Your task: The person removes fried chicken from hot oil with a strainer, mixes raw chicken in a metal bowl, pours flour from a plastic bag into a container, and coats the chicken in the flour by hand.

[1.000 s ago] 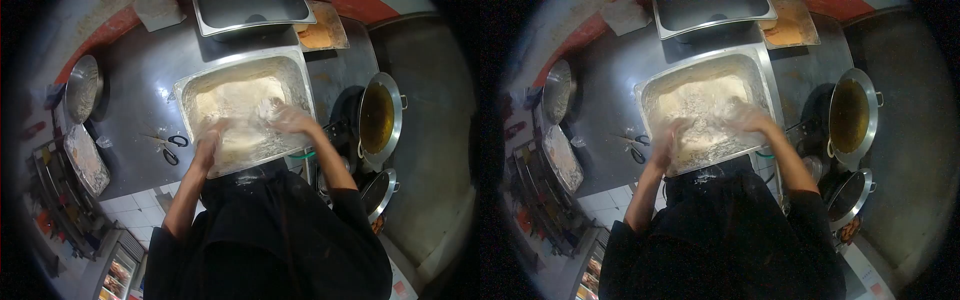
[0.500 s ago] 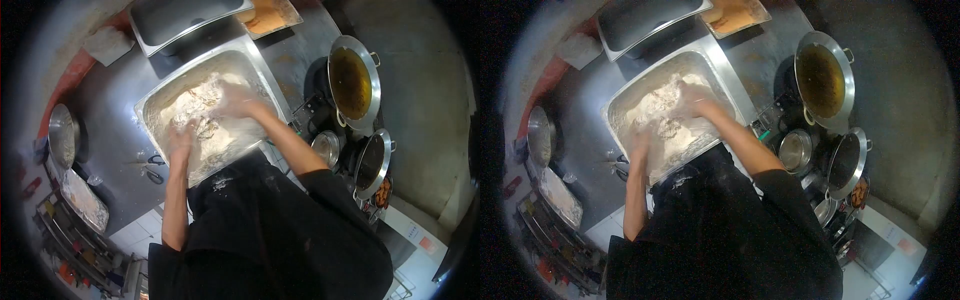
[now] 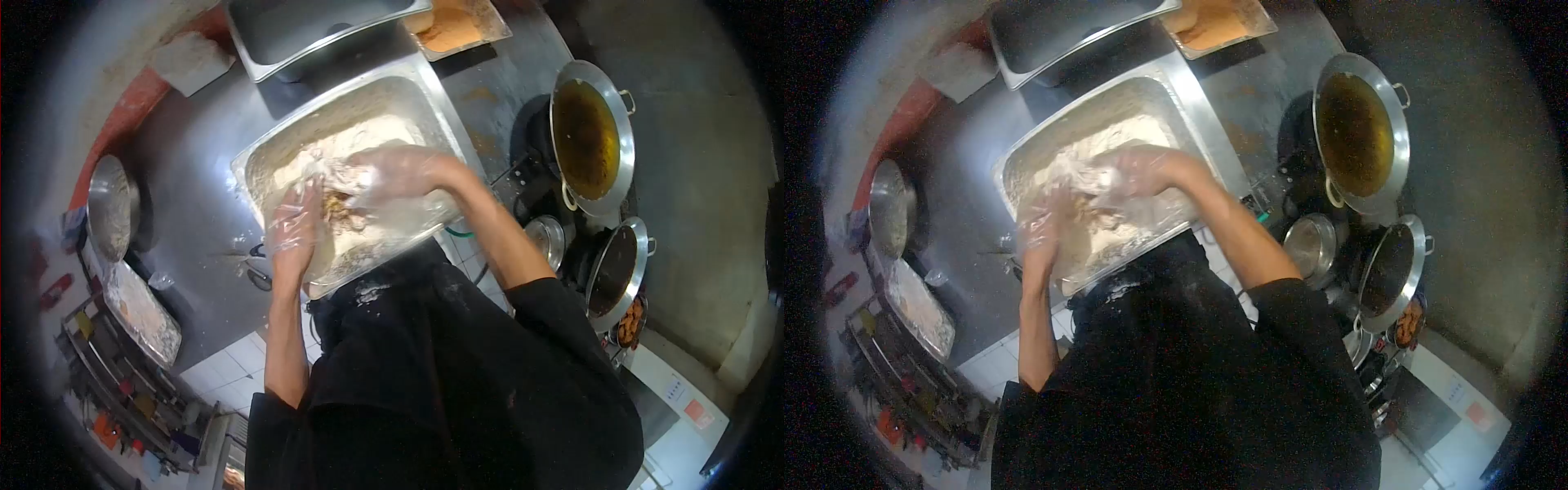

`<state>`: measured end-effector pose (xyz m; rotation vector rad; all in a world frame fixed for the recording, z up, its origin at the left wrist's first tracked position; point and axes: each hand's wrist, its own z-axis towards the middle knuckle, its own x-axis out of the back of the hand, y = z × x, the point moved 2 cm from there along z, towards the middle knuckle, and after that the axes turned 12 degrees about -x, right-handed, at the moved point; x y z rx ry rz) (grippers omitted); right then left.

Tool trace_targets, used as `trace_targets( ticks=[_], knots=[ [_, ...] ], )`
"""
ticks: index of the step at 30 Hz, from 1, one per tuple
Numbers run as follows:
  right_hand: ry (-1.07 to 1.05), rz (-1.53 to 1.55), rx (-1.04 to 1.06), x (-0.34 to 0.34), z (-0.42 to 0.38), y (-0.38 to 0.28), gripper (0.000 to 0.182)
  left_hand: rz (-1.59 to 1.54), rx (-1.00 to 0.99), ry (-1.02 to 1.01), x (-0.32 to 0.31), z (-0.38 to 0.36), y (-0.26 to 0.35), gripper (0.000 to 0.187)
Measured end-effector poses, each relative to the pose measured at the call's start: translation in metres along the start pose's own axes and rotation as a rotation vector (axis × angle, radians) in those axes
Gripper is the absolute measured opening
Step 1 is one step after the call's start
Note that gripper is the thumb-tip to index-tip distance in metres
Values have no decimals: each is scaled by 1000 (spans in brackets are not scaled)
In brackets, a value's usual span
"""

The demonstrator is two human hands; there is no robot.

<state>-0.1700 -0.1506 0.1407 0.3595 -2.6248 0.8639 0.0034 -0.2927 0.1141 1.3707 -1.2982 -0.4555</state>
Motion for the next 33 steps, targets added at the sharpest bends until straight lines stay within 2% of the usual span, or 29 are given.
trace_targets(
  ticks=[2,3,4,6,9,10,11,12,13,15,16,17,18,19,21,23,24,25,27,28,29,30,31,32,33],
  knots=[
    [128,-92,214,-7,28,27,84,61,40,58,-6,10,-7,85],
    [127,-99,230,-12,36,20,84,27,72,93,-11,20,-14,86],
    [227,-93,19,-18,47,11,85,-31,106,119,-16,26,-19,87],
    [593,-251,-116,-67,80,8,85,-159,194,151,-29,36,-27,90],
    [190,-44,256,-74,88,14,85,-243,293,82,-25,29,-29,94],
    [187,-47,261,-61,76,14,85,-206,285,11,-19,26,-36,94],
    [64,-153,282,-45,59,19,84,-208,289,19,-20,22,-51,94],
    [-61,-258,301,-31,41,15,84,-66,216,0,-24,17,-71,90],
    [-70,-262,305,-19,27,4,84,-3,89,13,-28,13,-68,77],
    [-198,-78,-345,-8,5,-4,78,144,-161,59,-34,3,-62,51],
    [-55,-154,-333,-37,21,17,72,96,-4,-86,-36,-2,-34,51],
    [89,-228,-331,-66,36,37,66,69,73,-152,-38,-4,-38,51],
    [222,-277,-153,-80,45,35,65,47,150,-219,-41,-5,-41,51],
    [174,-206,-175,-82,45,30,63,35,-177,-194,-48,-5,-54,53],
    [85,-64,-227,-87,46,22,61,21,-482,-175,-55,-19,-70,56],
    [174,534,-234,-67,32,21,58,-624,231,10,-30,-8,-14,62],
    [209,842,-246,-57,21,16,58,-1027,436,-50,-19,-9,-10,58],
    [198,819,-210,-49,21,26,58,-1027,448,-43,-15,-16,-1,58],
    [164,809,-202,-37,16,32,58,-747,211,104,-9,-21,15,61],
    [141,821,-230,-33,11,28,59,-699,128,74,-13,-17,10,61],
    [64,444,-317,-38,8,16,59,-700,122,76,-24,-11,-16,61],
    [-9,65,-395,-44,7,5,59,-890,87,24,-41,-2,-50,60],
    [-54,-63,-333,-66,26,10,61,-1080,54,-33,-50,5,-66,59],
    [67,-41,-211,-97,58,31,63,-891,82,54,-58,6,-56,61],
    [187,-19,-83,-100,60,17,68,-890,83,59,-58,5,-45,61]
  ],
)
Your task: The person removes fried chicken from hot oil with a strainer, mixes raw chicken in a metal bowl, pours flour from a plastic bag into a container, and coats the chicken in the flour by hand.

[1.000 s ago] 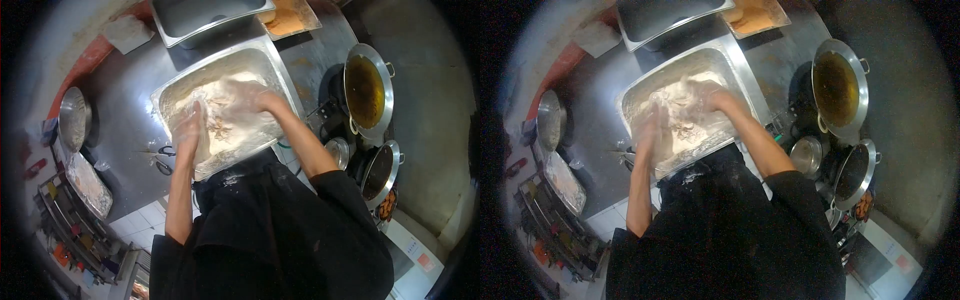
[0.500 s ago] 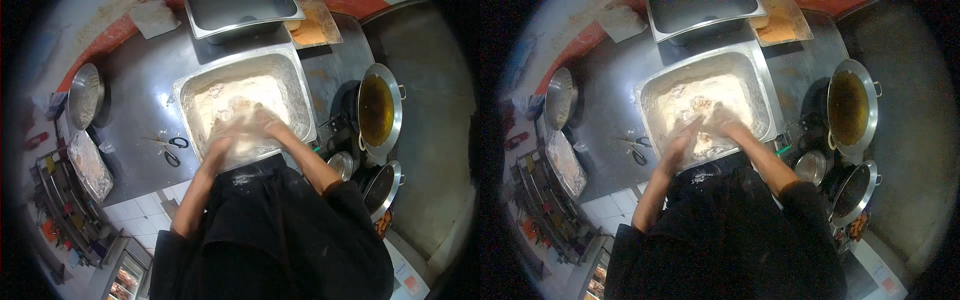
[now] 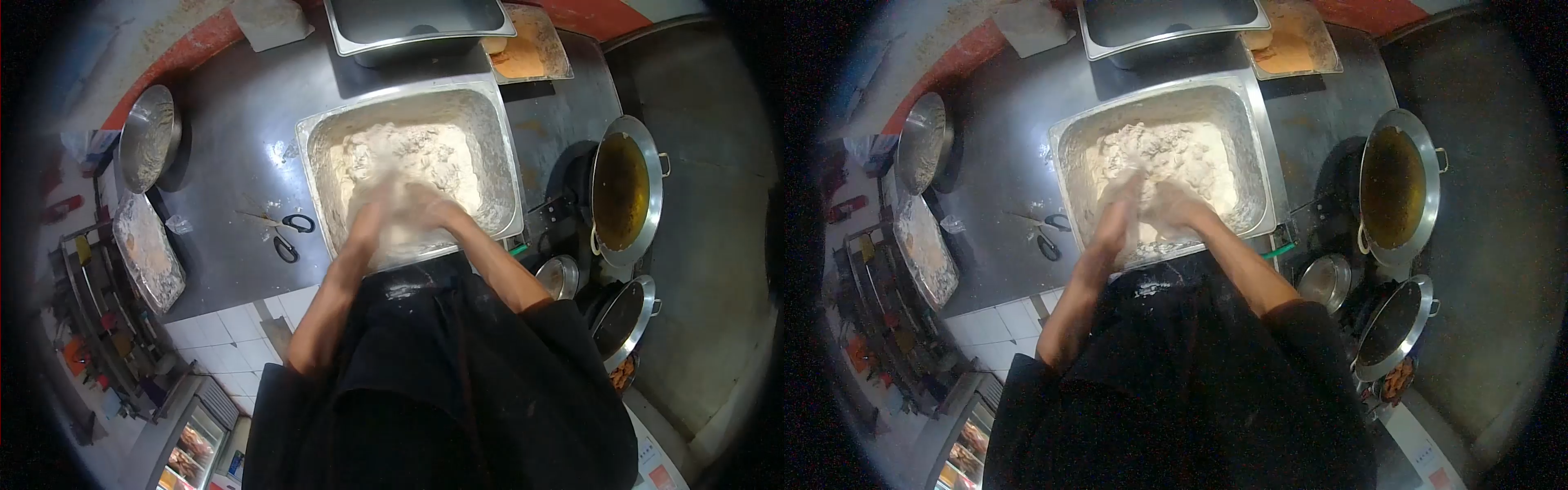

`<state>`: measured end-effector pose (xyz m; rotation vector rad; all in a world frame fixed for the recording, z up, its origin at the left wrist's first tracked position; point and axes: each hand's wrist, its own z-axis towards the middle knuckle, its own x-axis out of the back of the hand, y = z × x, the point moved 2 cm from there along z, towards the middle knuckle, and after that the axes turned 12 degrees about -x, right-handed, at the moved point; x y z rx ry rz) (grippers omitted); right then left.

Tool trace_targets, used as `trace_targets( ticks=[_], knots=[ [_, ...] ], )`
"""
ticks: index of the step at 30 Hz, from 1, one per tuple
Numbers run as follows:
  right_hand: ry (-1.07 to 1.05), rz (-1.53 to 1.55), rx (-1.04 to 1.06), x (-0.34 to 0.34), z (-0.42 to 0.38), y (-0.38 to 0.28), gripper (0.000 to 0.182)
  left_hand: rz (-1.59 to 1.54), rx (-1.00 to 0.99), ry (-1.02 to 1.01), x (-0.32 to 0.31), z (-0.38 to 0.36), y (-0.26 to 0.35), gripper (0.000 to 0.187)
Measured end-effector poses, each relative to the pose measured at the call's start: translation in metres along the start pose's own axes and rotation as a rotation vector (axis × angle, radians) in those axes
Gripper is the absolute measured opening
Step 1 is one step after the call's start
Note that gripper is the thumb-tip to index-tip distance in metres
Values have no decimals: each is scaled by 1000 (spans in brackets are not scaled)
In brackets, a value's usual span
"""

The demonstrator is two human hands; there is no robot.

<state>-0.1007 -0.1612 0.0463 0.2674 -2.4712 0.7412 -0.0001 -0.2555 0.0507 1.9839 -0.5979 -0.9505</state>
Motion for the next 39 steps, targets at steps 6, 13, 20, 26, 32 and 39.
trace_targets(
  ticks=[6,13,20,26,32,39],
  knots=[
    [298,196,58,76,-11,-1,80,640,-80,129,-12,13,68,55],
    [251,339,13,4,42,10,81,579,-186,110,15,45,-5,63],
    [18,181,-110,76,-45,13,61,808,25,-60,-6,-7,83,58],
    [107,14,111,109,-65,9,60,905,-181,-167,-15,-22,105,59],
    [406,-486,35,39,-17,-24,73,1208,-82,-225,-5,29,41,75],
    [-25,-216,83,85,-29,-8,35,1029,-50,-162,-1,2,72,70]
  ],
)
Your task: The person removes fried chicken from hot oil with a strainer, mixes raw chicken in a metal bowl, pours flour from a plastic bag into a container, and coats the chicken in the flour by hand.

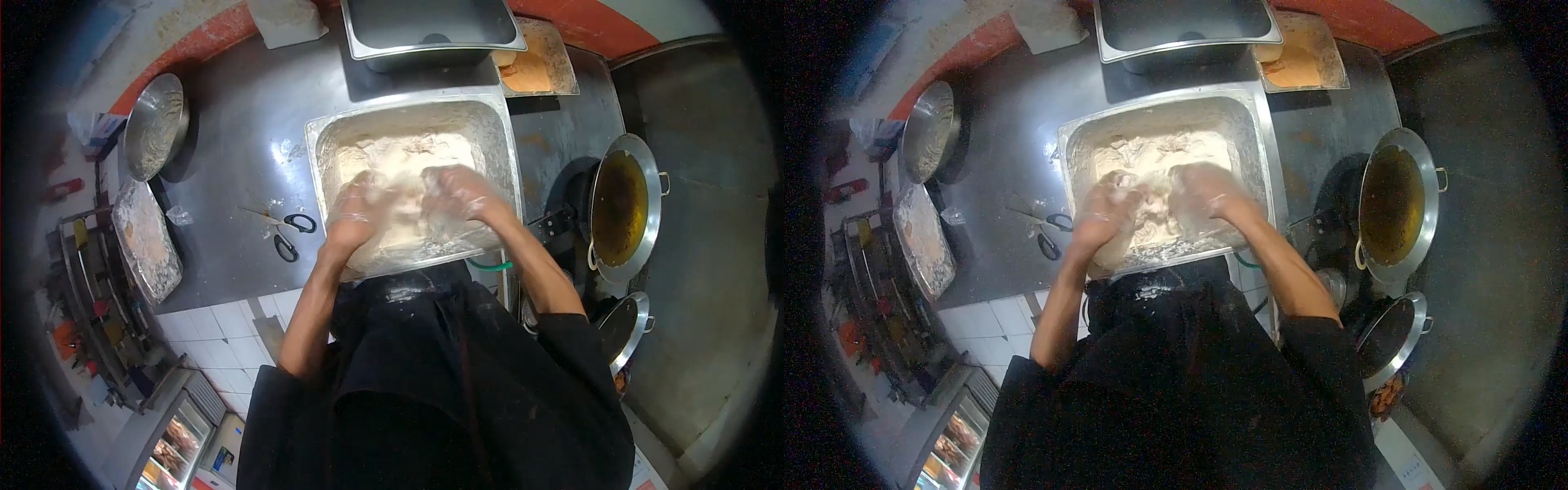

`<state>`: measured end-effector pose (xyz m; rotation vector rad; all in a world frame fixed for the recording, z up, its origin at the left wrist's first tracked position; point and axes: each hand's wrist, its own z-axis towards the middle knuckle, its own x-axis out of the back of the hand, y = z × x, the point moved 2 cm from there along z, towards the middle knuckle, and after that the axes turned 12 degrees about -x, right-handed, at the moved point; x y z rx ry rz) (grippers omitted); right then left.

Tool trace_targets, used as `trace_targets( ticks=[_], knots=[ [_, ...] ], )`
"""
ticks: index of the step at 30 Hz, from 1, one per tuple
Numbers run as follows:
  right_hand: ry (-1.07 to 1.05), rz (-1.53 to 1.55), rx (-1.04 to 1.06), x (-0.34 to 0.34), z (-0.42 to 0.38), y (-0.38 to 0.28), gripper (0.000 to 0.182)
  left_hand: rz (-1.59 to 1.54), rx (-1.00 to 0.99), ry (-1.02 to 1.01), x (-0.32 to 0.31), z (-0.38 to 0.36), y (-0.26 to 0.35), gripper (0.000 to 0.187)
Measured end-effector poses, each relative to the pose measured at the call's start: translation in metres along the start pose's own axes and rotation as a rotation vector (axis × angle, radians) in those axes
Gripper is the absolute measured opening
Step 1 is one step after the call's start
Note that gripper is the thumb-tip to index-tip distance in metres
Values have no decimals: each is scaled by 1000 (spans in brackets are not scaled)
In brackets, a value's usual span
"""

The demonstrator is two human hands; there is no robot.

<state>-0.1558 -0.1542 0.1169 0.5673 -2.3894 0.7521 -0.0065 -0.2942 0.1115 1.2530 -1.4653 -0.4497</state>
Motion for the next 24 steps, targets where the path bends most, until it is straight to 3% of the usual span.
trace_targets(
  ticks=[1,2,3,4,5,6,9,12,13,14,19,21,23,24],
  knots=[
    [-11,-4,-1,9,-14,0,35,-103,34,-2,2,-5,2,61],
    [157,-47,41,19,-28,-1,34,-38,118,59,3,-13,3,45],
    [326,-88,84,25,-36,2,34,-42,125,58,7,-22,11,45],
    [324,-90,85,19,-35,12,34,-49,-74,96,17,-28,26,45],
    [363,181,253,11,-31,23,31,-55,-276,133,22,-31,36,45],
    [397,454,417,12,-34,23,32,-56,-277,131,22,-33,35,45],
    [383,542,295,15,-52,18,33,-308,-210,142,23,-33,30,47],
    [358,674,121,25,-68,3,37,-253,-170,248,34,-27,34,52],
    [357,672,124,28,-66,2,37,-208,-81,254,34,-25,26,56],
    [292,569,255,30,-64,-2,37,-164,10,257,34,-23,18,60],
    [241,241,582,33,-39,-1,38,-70,90,296,12,8,-24,70],
    [220,465,-45,18,6,26,36,-100,76,363,0,24,-25,76],
    [396,157,-213,-10,51,34,47,-341,218,360,-13,40,-17,77],
    [391,155,-209,-15,54,20,47,-342,223,364,-20,49,-22,77]
  ],
)
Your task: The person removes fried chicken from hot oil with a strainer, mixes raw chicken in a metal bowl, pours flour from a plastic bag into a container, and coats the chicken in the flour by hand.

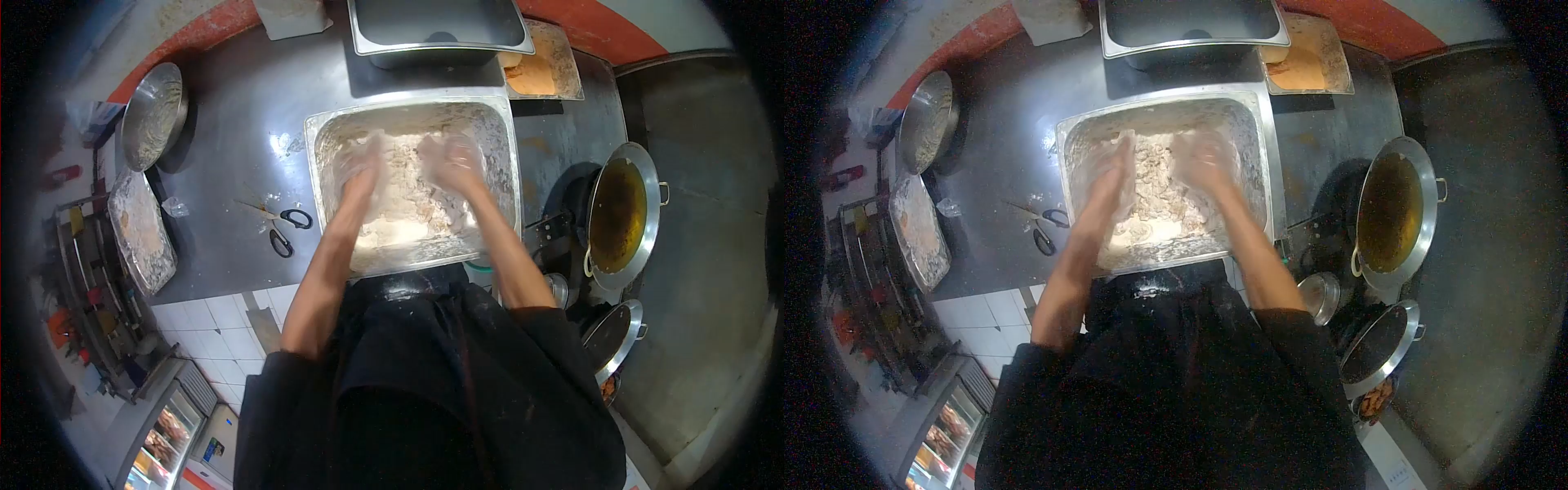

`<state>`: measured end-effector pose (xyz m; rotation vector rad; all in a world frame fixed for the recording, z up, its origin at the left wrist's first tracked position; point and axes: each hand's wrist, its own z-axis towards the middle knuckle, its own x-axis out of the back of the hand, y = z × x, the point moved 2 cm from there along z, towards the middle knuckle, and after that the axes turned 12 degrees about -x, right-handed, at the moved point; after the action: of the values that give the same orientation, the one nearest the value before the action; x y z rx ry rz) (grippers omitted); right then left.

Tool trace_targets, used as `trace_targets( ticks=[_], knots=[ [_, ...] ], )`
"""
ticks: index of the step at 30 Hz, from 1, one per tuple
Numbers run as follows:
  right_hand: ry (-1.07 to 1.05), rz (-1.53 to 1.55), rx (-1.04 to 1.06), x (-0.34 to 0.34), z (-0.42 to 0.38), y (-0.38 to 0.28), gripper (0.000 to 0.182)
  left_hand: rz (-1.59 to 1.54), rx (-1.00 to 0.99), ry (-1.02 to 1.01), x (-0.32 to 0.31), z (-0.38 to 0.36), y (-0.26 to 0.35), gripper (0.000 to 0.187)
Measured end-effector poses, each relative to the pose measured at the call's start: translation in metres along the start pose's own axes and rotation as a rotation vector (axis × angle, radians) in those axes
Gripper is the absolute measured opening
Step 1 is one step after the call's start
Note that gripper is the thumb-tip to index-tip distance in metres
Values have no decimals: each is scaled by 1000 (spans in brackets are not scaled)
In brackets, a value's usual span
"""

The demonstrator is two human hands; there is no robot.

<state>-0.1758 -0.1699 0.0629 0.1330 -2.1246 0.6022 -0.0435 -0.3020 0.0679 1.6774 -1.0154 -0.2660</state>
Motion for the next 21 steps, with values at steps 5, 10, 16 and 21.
trace_targets(
  ticks=[5,10,16,21],
  knots=[
    [-207,143,140,-3,-17,5,64,-10,-121,-333,-13,-8,-21,73],
    [-624,-95,-146,40,-21,-6,69,275,37,-579,21,-37,36,67],
    [-383,346,195,-15,-42,15,76,-383,155,-215,-20,-32,-33,47],
    [-567,372,-104,43,-57,3,79,-56,-293,-398,24,-54,-22,52]
  ],
)
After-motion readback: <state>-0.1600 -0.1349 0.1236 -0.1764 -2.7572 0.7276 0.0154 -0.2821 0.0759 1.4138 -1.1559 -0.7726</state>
